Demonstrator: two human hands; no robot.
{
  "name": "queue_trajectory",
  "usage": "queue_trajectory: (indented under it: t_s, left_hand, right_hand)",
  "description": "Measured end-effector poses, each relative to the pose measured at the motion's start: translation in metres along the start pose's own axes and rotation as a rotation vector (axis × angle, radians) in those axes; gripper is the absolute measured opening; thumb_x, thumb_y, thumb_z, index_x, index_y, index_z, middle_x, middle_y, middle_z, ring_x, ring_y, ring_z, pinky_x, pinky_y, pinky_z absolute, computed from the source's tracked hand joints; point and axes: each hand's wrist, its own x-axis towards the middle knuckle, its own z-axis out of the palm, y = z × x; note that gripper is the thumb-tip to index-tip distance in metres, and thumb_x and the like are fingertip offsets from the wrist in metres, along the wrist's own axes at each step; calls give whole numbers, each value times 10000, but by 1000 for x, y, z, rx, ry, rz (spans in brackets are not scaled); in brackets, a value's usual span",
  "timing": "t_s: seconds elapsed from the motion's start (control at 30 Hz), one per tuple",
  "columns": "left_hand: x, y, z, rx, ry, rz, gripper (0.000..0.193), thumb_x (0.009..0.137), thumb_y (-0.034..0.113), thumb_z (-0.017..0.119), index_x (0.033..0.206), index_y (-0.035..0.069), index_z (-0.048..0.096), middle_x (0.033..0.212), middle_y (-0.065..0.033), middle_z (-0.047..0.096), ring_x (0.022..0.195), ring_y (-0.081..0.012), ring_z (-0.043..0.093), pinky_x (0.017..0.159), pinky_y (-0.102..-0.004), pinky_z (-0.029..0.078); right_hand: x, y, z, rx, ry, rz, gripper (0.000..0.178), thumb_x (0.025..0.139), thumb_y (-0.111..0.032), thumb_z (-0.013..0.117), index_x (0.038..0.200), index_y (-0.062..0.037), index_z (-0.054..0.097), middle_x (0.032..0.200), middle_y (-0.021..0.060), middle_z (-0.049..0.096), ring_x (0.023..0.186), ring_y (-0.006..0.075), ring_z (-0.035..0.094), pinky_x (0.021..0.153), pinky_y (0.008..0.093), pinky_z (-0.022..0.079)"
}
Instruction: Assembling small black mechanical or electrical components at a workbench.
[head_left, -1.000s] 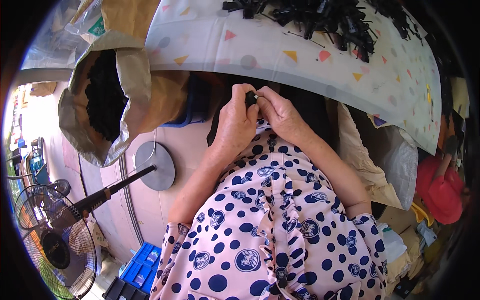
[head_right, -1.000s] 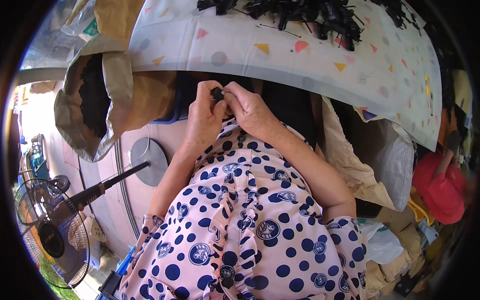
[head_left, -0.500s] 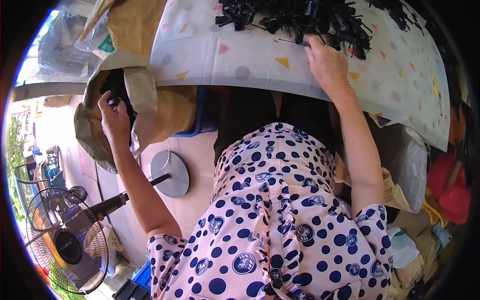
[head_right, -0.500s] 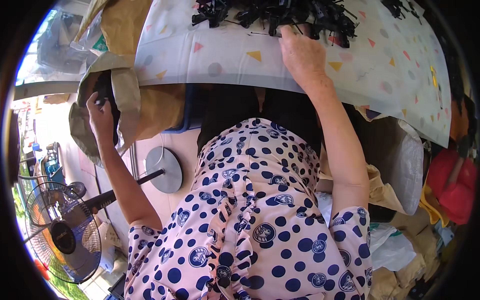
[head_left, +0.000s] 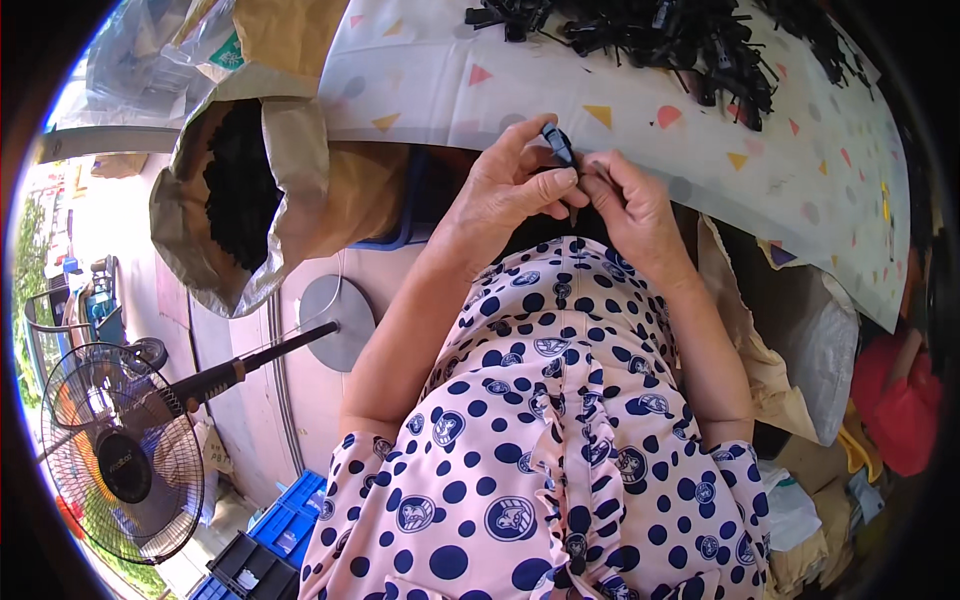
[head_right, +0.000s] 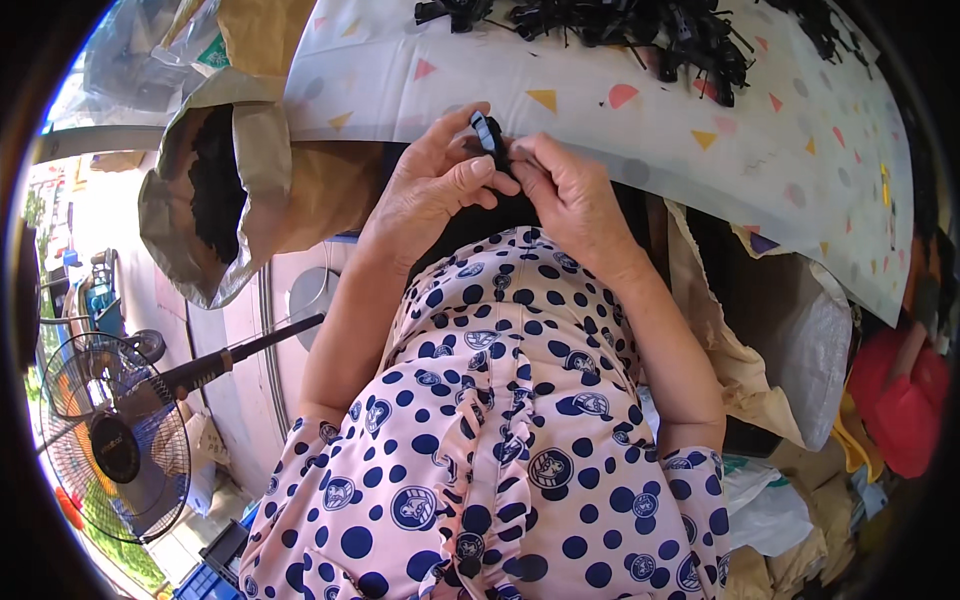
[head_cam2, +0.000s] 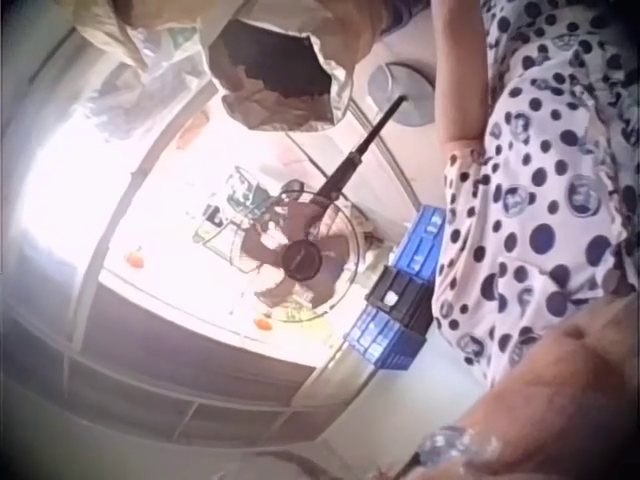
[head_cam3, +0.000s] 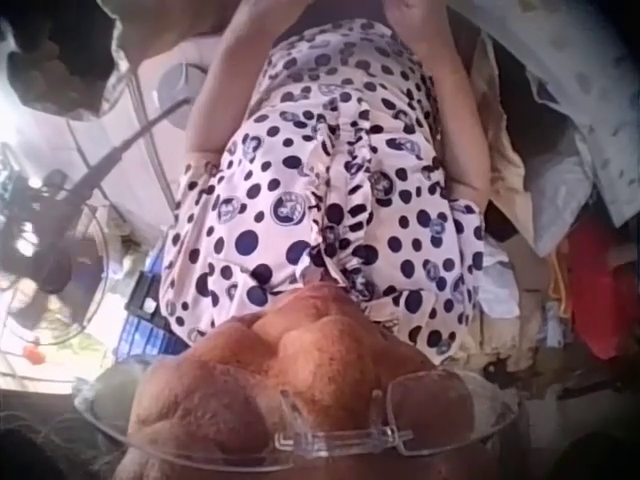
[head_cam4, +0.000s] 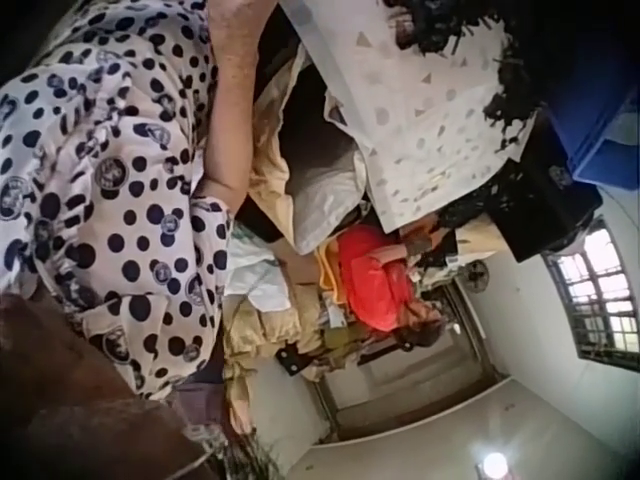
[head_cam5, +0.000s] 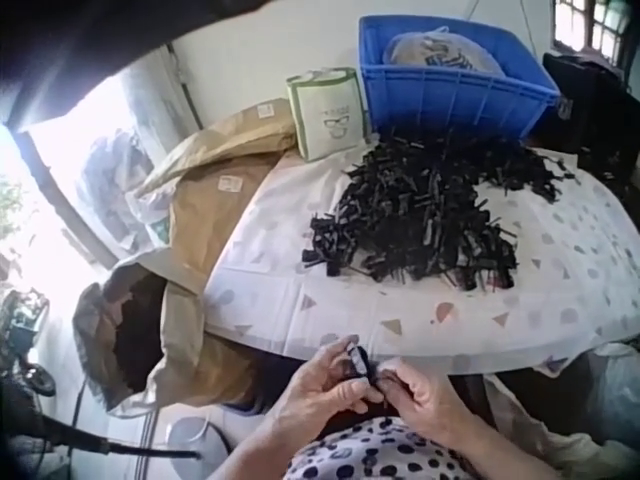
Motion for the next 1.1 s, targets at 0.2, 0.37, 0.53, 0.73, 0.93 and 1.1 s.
queue_trajectory:
  t_s: [0.2, 0.37, 0.53, 0.73, 0.93, 1.1]
  left_hand:
    - [-7, -11, 0, 39, 78, 8, 471, 888, 101, 643, 1296, 6, 428, 1003, -119, 627, 775, -147, 650, 683, -221, 529]
    - [-12, -26, 2, 41, 193, 60, 388, 881, 14, 605, 1219, 1, 415, 889, -98, 612, 724, -126, 634, 652, -227, 529]
    - [-15, -41, 1, 158, 155, 103, 368, 870, -62, 559, 1183, 68, 416, 875, -59, 588, 731, -109, 629, 625, -208, 515]
    - [-16, -49, -2, 417, 163, 186, 346, 852, -99, 541, 1129, 55, 402, 821, -29, 531, 699, -60, 564, 590, -190, 496]
    - [-19, -45, 1, 521, 213, 162, 341, 823, -112, 541, 1093, 53, 416, 726, -34, 524, 652, -61, 531, 560, -213, 461]
    - [-17, -46, 3, 809, 288, 258, 331, 807, -72, 568, 1080, 53, 426, 615, -67, 496, 565, -121, 497, 523, -256, 423]
  right_hand:
    - [-12, 3, 13, -75, -29, -62, 82, 921, 1, 527, 999, -17, 544, 821, 84, 607, 734, 141, 572, 704, 238, 464]
    - [-19, 5, 20, -97, 17, -34, 88, 956, -61, 503, 1029, -19, 531, 774, 64, 575, 682, 107, 529, 656, 220, 446]
    - [-16, -4, 21, 11, -41, 186, 218, 1012, -202, 422, 1055, -7, 510, 736, 7, 504, 654, 71, 460, 608, 200, 407]
    - [-13, -4, 29, 64, -130, 219, 209, 1007, -184, 432, 1041, 5, 513, 751, 31, 533, 671, 86, 488, 628, 226, 440]
    - [-10, -2, 32, -24, -110, 174, 164, 983, -143, 468, 990, 12, 521, 727, 175, 619, 636, 250, 637, 598, 299, 497]
    - [-10, 6, 37, -53, -83, 173, 168, 988, -163, 464, 1001, -5, 520, 702, 136, 556, 622, 219, 549, 597, 292, 460]
